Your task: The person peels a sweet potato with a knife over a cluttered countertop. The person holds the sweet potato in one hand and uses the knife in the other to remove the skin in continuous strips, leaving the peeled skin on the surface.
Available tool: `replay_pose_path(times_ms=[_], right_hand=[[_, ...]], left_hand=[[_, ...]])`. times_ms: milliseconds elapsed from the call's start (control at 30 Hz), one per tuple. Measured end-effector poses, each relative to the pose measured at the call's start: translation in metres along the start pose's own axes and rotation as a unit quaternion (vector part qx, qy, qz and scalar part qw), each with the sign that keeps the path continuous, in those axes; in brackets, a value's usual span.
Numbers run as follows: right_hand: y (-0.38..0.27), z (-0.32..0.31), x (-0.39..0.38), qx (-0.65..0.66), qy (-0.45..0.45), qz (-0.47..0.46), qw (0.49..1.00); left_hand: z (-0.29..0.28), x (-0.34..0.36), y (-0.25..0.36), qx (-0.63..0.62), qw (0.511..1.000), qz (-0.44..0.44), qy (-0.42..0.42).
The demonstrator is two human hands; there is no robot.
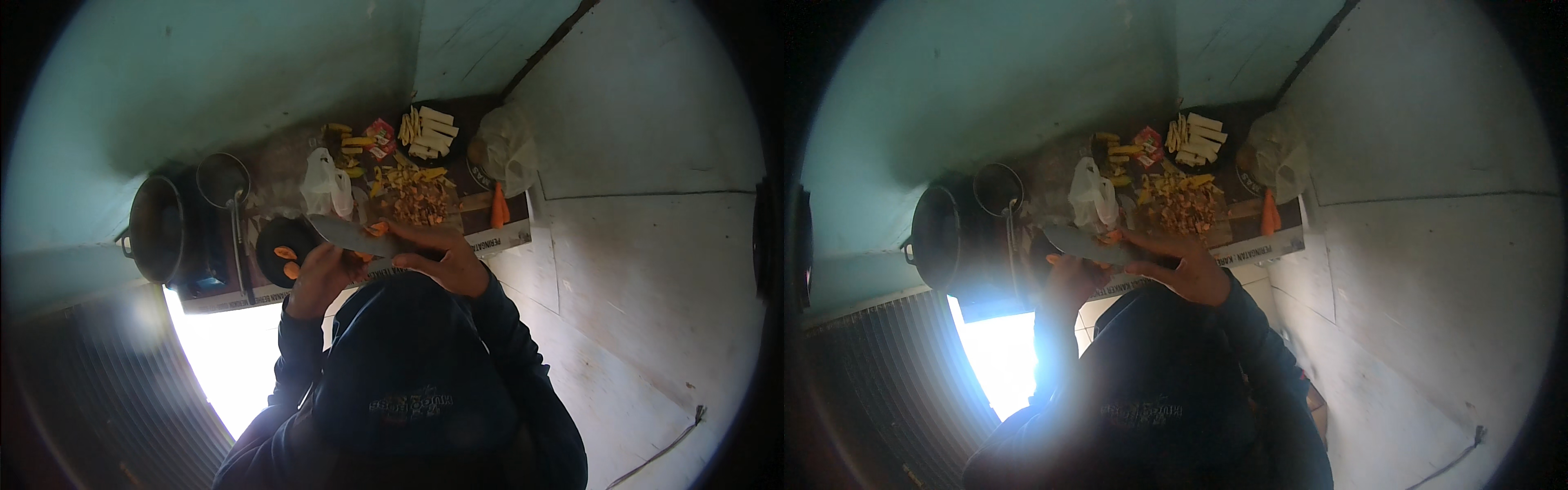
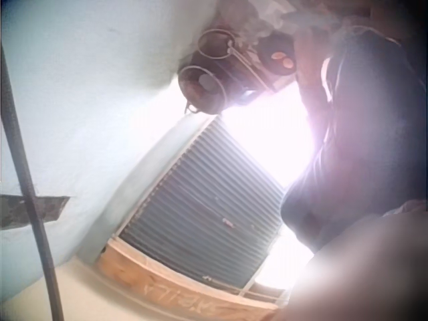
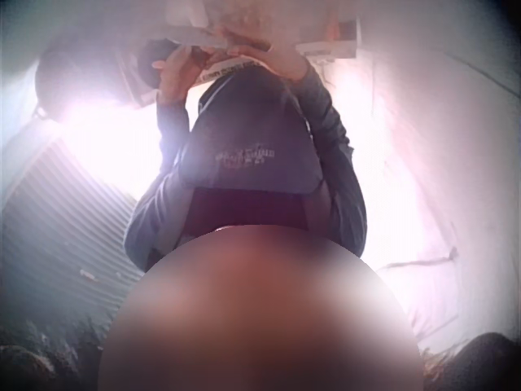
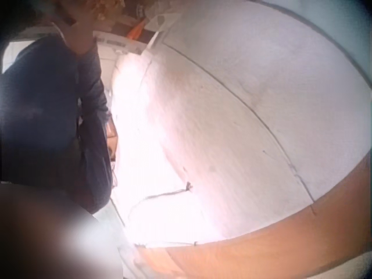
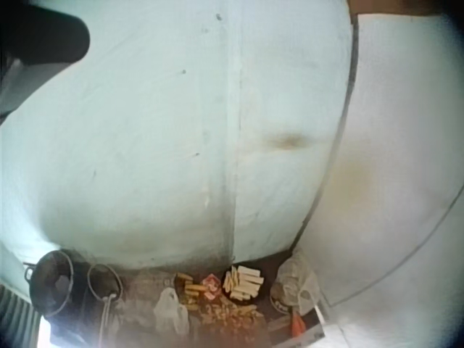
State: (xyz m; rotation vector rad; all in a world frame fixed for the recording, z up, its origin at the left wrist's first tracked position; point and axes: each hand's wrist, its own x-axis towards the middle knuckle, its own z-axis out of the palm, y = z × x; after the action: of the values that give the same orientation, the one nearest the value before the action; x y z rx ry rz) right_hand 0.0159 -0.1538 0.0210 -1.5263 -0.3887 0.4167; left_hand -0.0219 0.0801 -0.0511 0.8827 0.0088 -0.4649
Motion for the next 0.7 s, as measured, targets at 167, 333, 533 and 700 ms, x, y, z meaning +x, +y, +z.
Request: replay_pose_path(times_ms=[167, 333, 533, 700], right_hand=[[0.001, 0.009, -0.001, -0.019, 0.019, 0.037, 0.999], [0.004, 0.022, 0.005, -0.040, 0.038, 0.031, 0.998], [-0.004, 0.027, 0.003, 0.009, 0.058, 0.037, 0.998], [-0.004, 0.024, 0.001, -0.013, 0.062, 0.051, 0.997]], left_hand=[[0.006, -0.002, 0.017, 0.141, 0.989, -0.022, 0.032], [0.025, -0.007, 0.043, 0.176, 0.984, -0.015, 0.035], [0.035, -0.006, 0.059, 0.196, 0.980, -0.015, 0.022], [0.039, -0.003, 0.057, 0.172, 0.984, -0.012, 0.037]])
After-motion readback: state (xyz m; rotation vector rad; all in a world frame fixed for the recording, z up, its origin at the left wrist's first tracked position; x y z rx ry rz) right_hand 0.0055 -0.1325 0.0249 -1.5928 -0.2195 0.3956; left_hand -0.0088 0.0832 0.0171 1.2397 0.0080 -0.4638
